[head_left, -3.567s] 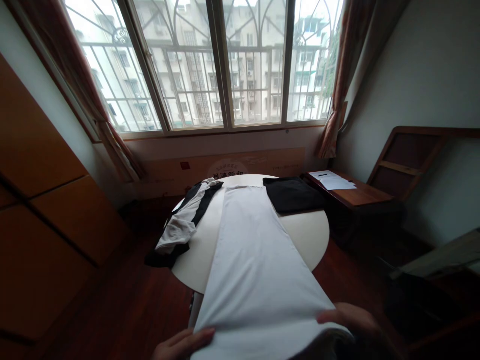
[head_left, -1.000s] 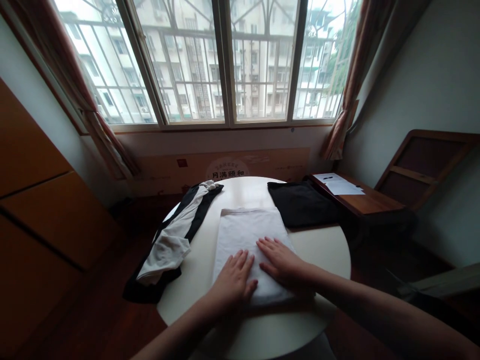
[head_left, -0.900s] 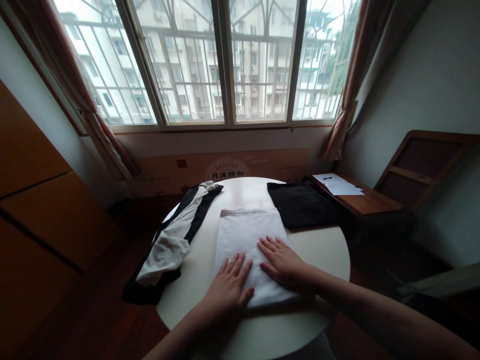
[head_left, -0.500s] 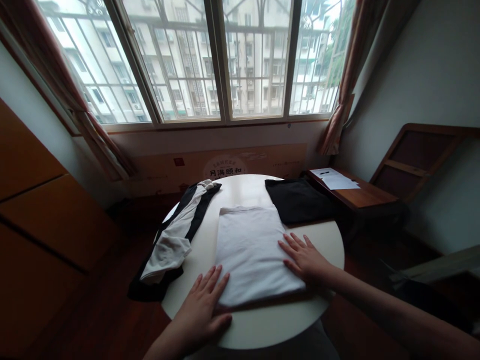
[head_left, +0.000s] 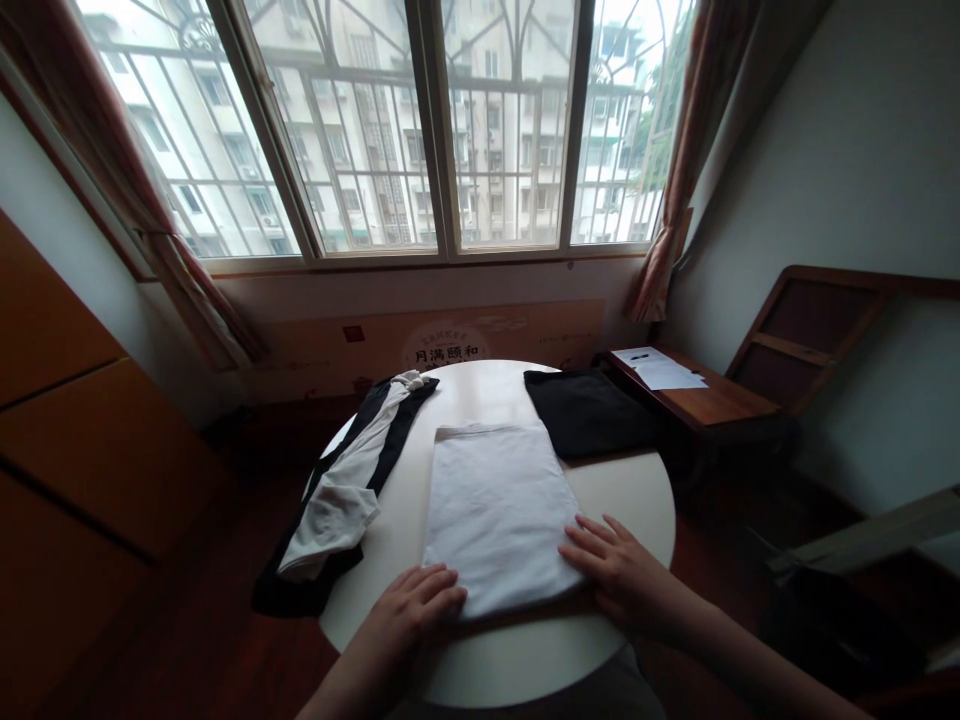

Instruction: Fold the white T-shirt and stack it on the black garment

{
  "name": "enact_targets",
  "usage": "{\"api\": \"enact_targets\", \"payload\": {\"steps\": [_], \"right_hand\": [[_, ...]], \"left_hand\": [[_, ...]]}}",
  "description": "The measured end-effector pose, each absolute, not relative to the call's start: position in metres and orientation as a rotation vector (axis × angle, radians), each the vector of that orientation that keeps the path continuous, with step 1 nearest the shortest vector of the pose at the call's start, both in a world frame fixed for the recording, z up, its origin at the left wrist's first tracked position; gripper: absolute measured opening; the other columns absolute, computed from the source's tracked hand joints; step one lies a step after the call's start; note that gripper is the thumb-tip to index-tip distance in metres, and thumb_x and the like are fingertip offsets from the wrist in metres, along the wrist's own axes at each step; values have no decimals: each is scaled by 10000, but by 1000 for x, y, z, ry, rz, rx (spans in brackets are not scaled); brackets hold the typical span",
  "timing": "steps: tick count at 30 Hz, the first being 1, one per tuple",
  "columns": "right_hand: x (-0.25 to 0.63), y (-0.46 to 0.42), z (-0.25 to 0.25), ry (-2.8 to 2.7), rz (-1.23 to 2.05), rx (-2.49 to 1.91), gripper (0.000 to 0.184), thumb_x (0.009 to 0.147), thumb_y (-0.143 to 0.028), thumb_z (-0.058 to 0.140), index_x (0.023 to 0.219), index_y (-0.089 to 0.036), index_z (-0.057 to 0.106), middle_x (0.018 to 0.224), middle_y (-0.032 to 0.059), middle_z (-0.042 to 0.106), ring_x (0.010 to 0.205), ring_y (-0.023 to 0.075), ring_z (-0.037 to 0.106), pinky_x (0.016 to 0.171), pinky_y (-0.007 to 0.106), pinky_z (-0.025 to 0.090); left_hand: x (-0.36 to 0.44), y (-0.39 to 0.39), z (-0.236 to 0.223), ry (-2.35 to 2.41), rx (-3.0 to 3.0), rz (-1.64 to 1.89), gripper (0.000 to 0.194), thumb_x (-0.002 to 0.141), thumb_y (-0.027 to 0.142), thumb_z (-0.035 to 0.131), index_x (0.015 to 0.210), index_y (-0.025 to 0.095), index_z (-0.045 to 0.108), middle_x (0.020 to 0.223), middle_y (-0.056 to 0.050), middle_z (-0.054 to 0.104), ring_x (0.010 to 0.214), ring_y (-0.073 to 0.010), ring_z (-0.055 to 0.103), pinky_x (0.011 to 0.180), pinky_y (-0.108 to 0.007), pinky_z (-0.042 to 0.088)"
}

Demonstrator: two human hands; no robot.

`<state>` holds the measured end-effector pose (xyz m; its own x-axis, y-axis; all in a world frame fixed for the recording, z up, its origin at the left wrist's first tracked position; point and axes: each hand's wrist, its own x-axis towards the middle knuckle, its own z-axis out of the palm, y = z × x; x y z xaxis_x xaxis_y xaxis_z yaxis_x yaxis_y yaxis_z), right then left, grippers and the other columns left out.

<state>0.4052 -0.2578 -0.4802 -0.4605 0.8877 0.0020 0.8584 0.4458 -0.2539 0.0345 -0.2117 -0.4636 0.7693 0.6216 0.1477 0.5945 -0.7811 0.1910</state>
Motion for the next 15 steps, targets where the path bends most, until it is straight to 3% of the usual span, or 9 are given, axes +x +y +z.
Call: {"api": "enact_targets", "payload": {"steps": [4,7,11,15], "right_hand": [[407,-255,-488,-2488,255,-1472,711,670,-90,545,1363,-236,607,1510,117,524,1437,380,410,1148,600,330],[410,-254,-492,-2329,284,-1431,495,681,-92,549,1136,-221,695,1393,109,630,1366,363,496,1119,579,373],[412,-245,-492,-1986,536,-1405,232,756,-143,546,930,-217,680,1372,120,631,1283,316,567,1051,491,469],[412,-231,-489,-1647,840,-1250,155,837,-306,579,905,-206,675,1381,153,618,1288,345,563,1034,496,483]], "left_hand": [[30,-207,-464,1046,2721,303,513,784,31,551,1193,297,707,1331,-50,682,1259,-298,604,1079,-466,483],[26,-205,-463,1059,2576,392,456,753,52,573,1121,271,733,1325,-77,673,1251,-292,602,1059,-430,496],[27,-201,-462,1029,2308,593,368,778,75,539,1040,248,730,1302,-87,669,1214,-258,621,1047,-389,493],[34,-191,-460,961,1990,799,239,849,213,563,1042,205,705,1257,-129,684,1211,-290,624,980,-386,526]]}}
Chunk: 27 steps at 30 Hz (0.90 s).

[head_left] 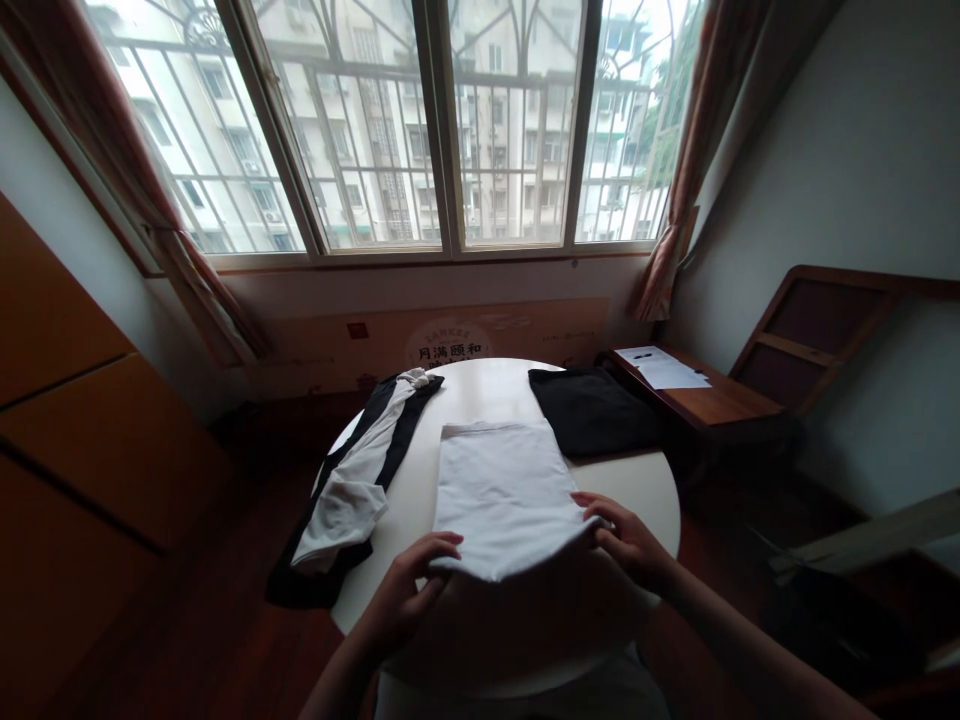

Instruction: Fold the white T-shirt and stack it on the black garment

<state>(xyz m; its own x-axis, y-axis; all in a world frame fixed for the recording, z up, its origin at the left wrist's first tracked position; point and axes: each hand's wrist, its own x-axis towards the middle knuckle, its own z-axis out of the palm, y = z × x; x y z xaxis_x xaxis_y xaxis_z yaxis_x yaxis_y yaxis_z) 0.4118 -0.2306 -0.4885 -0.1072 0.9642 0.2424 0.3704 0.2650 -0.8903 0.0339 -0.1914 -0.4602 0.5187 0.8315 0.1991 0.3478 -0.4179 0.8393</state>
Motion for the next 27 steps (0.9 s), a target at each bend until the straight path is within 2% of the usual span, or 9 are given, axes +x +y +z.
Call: {"api": "enact_targets", "payload": {"steps": [3,6,8,12,14,18,22,25,27], "right_hand": [[413,-222,-487,-1454,1052,-1109,300,874,-469,591,966,-201,690,1203,141,705,1169,346,635,1000,511,506],[417,-219,-489,-1416,1127,-1043,326,885,-486,612,1007,-198,701,1082,120,727,1096,327,663,963,485,534],[422,-221,-490,-1510,1121,-1011,329,853,-395,677,1123,-207,687,1153,128,715,1158,326,646,996,476,522],[428,-230,-489,-1820,1018,-1017,757,741,-110,648,1466,-264,498,1465,149,544,1378,319,500,1064,454,489],[428,-233,-487,-1990,927,-1038,829,716,-41,567,1503,-283,468,1542,131,462,1441,300,422,1128,458,431],[429,-227,-490,-2145,851,-1065,708,838,-27,441,1480,-317,507,1568,100,446,1424,252,457,1161,454,400],[435,-211,-500,-2051,793,-987,424,964,-202,495,1359,-272,631,1414,131,615,1353,295,543,1113,483,458],[439,-202,-502,-1883,812,-1017,303,966,-326,584,1227,-234,706,1236,146,722,1197,319,662,1040,499,522],[438,-198,-502,-1760,938,-1038,279,957,-382,615,1152,-216,725,1107,133,759,1009,296,735,901,467,604]], "left_hand": [[37,-180,-456,887,1845,900,253,884,328,591,1069,191,697,1164,-131,720,1160,-302,650,993,-407,515],[35,-171,-451,822,1797,913,255,892,357,618,1062,187,702,1097,-120,739,1113,-297,669,1001,-416,514],[31,-168,-450,768,1792,880,271,869,314,657,1111,197,696,1152,-121,730,1166,-299,654,1023,-415,513],[25,-168,-452,786,1905,805,428,852,162,625,1268,256,661,1371,-113,644,1320,-278,568,1105,-416,467],[25,-167,-455,866,2011,797,449,863,112,565,1264,277,682,1405,-95,628,1328,-260,564,1139,-427,436],[28,-159,-461,938,2112,836,421,869,111,543,1214,266,729,1332,-94,685,1240,-253,638,1097,-425,483],[26,-150,-462,899,2124,866,280,855,214,657,1105,234,780,1204,-107,749,1154,-267,687,1031,-390,534],[24,-147,-458,951,2093,870,241,866,256,663,1067,236,794,1114,-92,779,1073,-256,718,986,-368,555],[24,-145,-454,948,2061,843,232,865,286,666,1044,231,802,1075,-92,787,1032,-257,728,963,-369,565]]}}
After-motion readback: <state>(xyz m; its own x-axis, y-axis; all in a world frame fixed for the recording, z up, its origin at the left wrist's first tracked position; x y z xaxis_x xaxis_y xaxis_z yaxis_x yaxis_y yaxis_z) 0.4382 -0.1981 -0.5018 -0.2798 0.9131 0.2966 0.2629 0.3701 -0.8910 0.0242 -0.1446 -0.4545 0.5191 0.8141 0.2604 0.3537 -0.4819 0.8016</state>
